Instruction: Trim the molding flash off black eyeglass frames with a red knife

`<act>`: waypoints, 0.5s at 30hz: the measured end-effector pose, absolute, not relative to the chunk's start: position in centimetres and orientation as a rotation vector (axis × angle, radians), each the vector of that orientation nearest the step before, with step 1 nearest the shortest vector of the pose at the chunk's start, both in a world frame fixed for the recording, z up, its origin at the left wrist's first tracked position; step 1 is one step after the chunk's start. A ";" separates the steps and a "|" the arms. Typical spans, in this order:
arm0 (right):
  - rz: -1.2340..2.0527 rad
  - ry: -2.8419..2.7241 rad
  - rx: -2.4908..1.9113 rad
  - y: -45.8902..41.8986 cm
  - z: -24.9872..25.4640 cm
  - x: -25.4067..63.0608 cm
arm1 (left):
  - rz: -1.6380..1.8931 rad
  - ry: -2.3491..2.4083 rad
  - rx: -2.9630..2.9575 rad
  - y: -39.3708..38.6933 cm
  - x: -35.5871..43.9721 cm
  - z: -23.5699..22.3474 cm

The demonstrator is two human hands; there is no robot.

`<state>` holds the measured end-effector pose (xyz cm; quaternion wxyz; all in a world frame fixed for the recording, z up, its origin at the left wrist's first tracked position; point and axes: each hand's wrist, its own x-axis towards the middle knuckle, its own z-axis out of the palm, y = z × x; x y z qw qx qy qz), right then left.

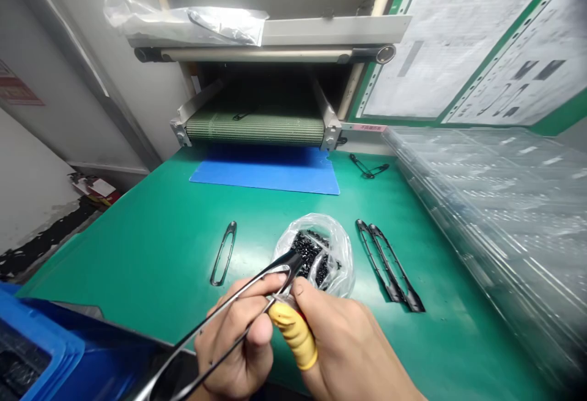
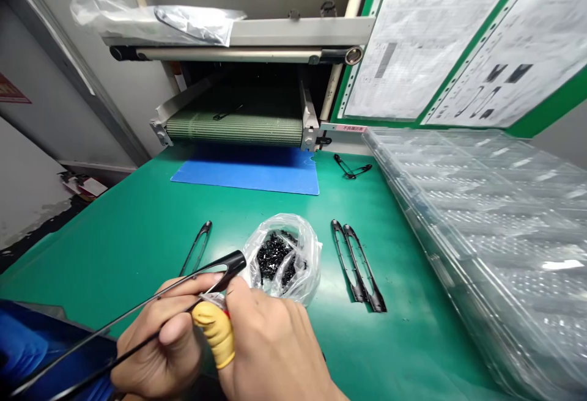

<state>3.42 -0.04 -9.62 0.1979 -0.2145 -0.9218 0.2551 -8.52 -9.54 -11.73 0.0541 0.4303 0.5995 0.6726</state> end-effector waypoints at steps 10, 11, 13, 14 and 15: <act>1.406 -1.940 -0.963 6.8 -10.0 8.1 | 1.124 1.561 1.656 0.1 -12.0 -9.8; 1.100 -1.984 -1.122 7.8 -11.0 9.3 | 1.064 1.715 1.795 1.7 -13.2 -9.5; 0.610 -2.076 -1.450 10.0 -13.1 11.8 | 1.093 1.962 1.918 5.0 -16.5 -8.9; 0.510 -2.158 -1.532 11.1 -14.1 12.9 | 1.132 2.061 1.930 6.6 -18.6 -8.6; 0.470 -2.205 -1.604 12.1 -15.2 13.9 | 1.167 2.170 1.925 8.2 -20.8 -8.2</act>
